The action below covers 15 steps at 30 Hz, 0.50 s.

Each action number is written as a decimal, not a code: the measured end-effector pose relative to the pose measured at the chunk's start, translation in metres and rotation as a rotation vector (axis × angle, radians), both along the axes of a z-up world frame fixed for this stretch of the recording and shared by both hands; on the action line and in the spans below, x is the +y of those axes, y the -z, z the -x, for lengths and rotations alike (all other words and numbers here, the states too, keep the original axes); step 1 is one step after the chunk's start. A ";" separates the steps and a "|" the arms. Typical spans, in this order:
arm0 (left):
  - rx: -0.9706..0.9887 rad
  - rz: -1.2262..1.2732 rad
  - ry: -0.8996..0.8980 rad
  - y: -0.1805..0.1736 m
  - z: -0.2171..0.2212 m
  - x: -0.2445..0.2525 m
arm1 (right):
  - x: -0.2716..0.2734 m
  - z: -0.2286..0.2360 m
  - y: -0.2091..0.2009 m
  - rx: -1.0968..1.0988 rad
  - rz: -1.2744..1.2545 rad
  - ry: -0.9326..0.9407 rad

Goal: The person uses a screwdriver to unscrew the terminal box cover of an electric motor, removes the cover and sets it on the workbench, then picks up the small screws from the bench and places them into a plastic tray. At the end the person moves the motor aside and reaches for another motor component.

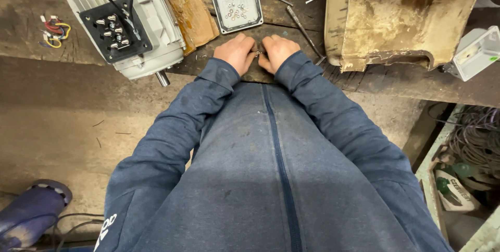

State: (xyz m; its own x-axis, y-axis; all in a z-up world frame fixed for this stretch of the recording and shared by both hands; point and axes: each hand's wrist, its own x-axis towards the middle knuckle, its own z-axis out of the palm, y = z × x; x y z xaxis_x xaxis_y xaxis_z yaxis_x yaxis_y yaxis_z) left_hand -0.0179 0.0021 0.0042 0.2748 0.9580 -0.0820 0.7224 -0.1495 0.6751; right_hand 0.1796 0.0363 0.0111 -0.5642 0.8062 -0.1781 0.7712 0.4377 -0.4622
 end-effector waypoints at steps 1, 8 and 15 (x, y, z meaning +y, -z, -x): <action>-0.031 0.040 -0.019 -0.002 0.001 -0.001 | -0.001 -0.001 0.000 0.020 0.010 0.011; -0.281 0.079 -0.093 -0.013 0.009 0.005 | 0.014 0.003 -0.022 0.128 0.074 0.021; -0.433 0.018 -0.386 -0.020 0.028 0.028 | 0.066 0.035 -0.021 0.224 -0.063 -0.030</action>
State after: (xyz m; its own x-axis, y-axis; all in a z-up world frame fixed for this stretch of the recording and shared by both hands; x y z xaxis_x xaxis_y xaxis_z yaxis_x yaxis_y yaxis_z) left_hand -0.0458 0.0302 0.0246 -0.0817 0.9950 -0.0568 0.3797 0.0838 0.9213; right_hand 0.1448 0.1022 0.0321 -0.6080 0.7939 0.0048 0.6384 0.4925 -0.5914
